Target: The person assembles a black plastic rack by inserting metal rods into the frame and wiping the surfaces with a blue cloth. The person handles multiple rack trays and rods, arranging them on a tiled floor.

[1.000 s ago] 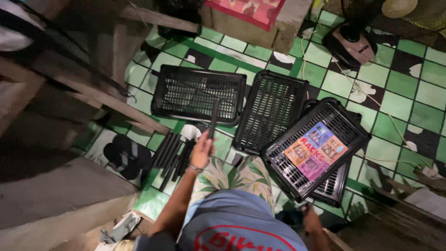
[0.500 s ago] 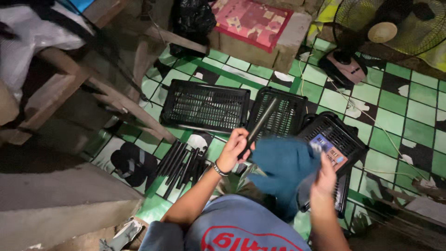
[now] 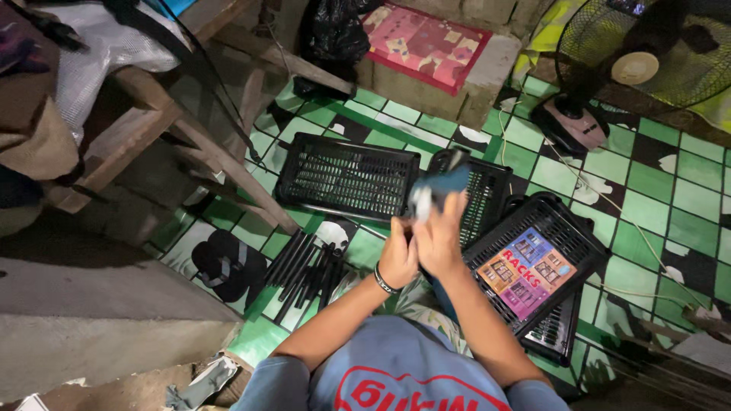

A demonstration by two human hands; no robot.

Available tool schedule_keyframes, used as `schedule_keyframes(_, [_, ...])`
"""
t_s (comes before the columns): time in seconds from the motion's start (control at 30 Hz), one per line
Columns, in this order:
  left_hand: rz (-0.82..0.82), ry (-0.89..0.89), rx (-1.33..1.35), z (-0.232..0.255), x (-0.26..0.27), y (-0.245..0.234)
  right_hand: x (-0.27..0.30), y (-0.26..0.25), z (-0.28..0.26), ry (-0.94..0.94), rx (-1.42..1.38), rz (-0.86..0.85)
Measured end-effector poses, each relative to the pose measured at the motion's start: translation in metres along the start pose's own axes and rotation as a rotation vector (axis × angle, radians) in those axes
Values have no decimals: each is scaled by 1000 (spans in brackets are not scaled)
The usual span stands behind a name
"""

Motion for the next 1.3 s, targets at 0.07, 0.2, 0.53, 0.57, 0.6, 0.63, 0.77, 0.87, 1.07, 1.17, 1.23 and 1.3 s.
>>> schedule_keyframes(0.07, [-135,-149,121,-3,4,2,-20,-5,7,110,-26,80])
schedule_keyframes(0.2, [-229,-328,365,3,5,4,-40,-19,-4,187,-362,355])
schedule_keyframes(0.53, [-271,-412,652,2,-17,-10,-12,24,53,636,-735,258])
schedule_keyframes(0.57, [-293,-434,743,1,-14,-9,-16,24,56,609,-832,330])
schedule_keyframes(0.6, [-279,-477,772,-3,-13,-8,-24,25,56,570,-931,401])
schedule_keyframes(0.63, [-265,-521,801,-7,-11,-7,-30,28,52,529,-1028,470])
schedule_keyframes(0.77, [122,-284,548,-22,-34,-23,-18,46,12,345,-723,124])
schedule_keyframes(0.87, [5,-414,1,-16,-47,-41,-13,47,5,280,-533,157])
schedule_keyframes(1.07, [116,87,-178,31,-103,-86,-42,30,-7,166,-430,-55])
schedule_keyframes(1.17, [-63,-129,275,16,-118,-71,-47,35,-12,271,-371,-129])
schedule_keyframes(1.23, [-87,-218,410,5,-118,-64,-43,43,-12,332,-311,-255])
schedule_keyframes(1.3, [-97,-301,576,-4,-115,-55,-39,45,-14,229,-366,-157])
Point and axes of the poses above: each hand's wrist, its own x-axis away from the middle knuckle, its own y-axis out of the palm, z = x × y, the point moved 4 cm from there along -x, towards the middle knuckle, and after that the axes turned 6 degrees about -x, right-handed, at the moved point
